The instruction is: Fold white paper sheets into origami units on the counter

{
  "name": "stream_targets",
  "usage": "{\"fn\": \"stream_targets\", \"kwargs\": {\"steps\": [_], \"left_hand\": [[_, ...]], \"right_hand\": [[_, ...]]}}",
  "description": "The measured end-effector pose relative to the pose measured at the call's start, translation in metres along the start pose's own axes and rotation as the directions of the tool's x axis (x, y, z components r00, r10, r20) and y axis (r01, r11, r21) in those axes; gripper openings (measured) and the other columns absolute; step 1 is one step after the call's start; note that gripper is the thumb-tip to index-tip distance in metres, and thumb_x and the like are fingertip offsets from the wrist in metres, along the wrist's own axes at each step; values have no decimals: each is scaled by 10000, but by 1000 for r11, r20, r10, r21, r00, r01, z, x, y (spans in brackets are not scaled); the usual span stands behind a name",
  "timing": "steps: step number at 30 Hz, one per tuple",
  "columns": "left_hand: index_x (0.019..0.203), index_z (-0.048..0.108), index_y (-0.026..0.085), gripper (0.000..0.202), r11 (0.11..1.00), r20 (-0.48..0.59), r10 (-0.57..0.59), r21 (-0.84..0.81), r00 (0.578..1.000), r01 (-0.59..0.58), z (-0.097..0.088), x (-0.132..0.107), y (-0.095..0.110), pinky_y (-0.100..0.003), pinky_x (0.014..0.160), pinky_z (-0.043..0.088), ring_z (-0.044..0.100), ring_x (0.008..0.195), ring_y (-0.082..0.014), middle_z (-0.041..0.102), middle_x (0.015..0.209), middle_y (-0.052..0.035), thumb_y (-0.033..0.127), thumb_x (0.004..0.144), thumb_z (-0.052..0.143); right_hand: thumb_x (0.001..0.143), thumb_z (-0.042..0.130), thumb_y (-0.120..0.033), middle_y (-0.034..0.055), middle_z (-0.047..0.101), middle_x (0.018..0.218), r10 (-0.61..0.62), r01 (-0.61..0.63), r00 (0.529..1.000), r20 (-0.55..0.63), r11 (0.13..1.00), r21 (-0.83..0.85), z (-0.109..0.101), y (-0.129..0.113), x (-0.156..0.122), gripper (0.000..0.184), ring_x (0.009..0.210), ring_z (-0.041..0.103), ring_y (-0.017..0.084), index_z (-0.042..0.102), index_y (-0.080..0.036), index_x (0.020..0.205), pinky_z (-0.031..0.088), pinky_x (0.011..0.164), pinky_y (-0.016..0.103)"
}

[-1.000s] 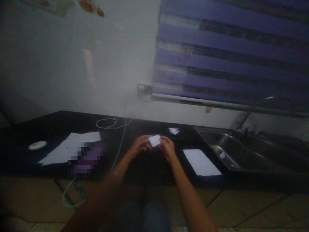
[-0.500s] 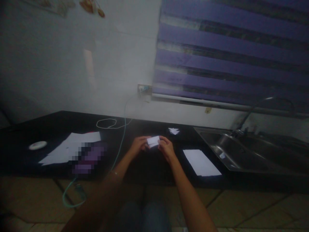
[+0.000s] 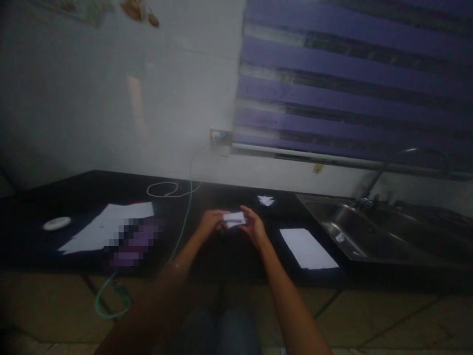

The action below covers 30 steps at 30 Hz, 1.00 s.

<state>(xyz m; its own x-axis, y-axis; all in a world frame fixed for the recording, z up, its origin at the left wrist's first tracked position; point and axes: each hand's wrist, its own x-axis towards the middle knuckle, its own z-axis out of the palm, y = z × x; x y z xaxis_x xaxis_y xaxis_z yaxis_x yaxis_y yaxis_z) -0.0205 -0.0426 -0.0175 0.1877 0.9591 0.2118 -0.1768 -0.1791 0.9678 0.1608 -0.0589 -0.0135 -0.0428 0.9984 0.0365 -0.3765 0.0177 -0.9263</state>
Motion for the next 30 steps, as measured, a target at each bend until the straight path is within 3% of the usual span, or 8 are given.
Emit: {"fn": "stream_targets", "kwargs": {"steps": [3,8,14,20,23,26,28,30], "left_hand": [[802,729,77,248,1000,-45,9,-25,999,-10,-1,2,-3,-171,375,279,519,456,-91,666,659,-71,189,615,609],[835,714,90,277,995,-42,4,-98,999,-8,-2,3,-6,-171,375,279,464,431,-82,601,573,-20,249,617,650],[880,738,89,313,998,11,-27,-61,1000,28,-1,2,-7,-174,419,306,524,525,-102,674,736,-80,198,600,651],[789,742,71,251,998,26,-54,-16,998,54,1,-1,1,-179,432,293,508,518,-101,659,677,-83,168,578,645],[894,721,79,333,994,54,-56,-86,997,61,1,-1,2,-168,412,263,485,495,-82,630,679,-61,269,623,684],[1066,648,96,524,972,102,-123,-189,987,140,1,0,1,-160,392,250,450,433,-61,569,624,-12,500,733,622],[1009,643,82,590,969,145,-167,-160,975,189,2,0,0,-163,384,249,427,396,-54,532,563,7,613,783,523],[865,657,67,596,987,221,-145,-30,965,155,3,-1,0,-172,387,258,430,387,-58,539,527,-9,633,809,476]], "right_hand": [[604,566,-281,48,642,993,11,-11,1000,14,1000,-3,2,-1,-2,437,831,566,214,675,-262,1027,452,658,316],[559,679,-194,30,671,972,-36,43,996,77,996,-82,4,3,-4,448,848,599,209,683,-259,1003,473,677,305],[559,744,-226,49,710,841,-114,114,993,11,976,-185,-1,10,-2,348,722,626,189,737,-202,906,473,653,301],[522,777,-241,77,725,811,-114,112,993,-1,976,-185,-2,12,-1,222,764,653,225,757,-180,735,491,726,337],[525,775,-252,79,728,820,-133,123,990,-39,973,-196,-2,12,0,235,763,654,227,761,-178,748,489,703,329],[534,778,-272,77,729,820,-173,154,982,-73,963,-220,-2,12,1,240,732,652,217,763,-185,756,481,666,318],[556,769,-290,81,731,818,-208,186,976,-63,949,-255,-3,12,0,226,725,651,216,764,-186,756,479,661,319],[585,750,-301,86,731,819,-231,209,972,-45,935,-288,-3,12,-1,213,732,652,219,765,-184,762,478,666,324]]}}
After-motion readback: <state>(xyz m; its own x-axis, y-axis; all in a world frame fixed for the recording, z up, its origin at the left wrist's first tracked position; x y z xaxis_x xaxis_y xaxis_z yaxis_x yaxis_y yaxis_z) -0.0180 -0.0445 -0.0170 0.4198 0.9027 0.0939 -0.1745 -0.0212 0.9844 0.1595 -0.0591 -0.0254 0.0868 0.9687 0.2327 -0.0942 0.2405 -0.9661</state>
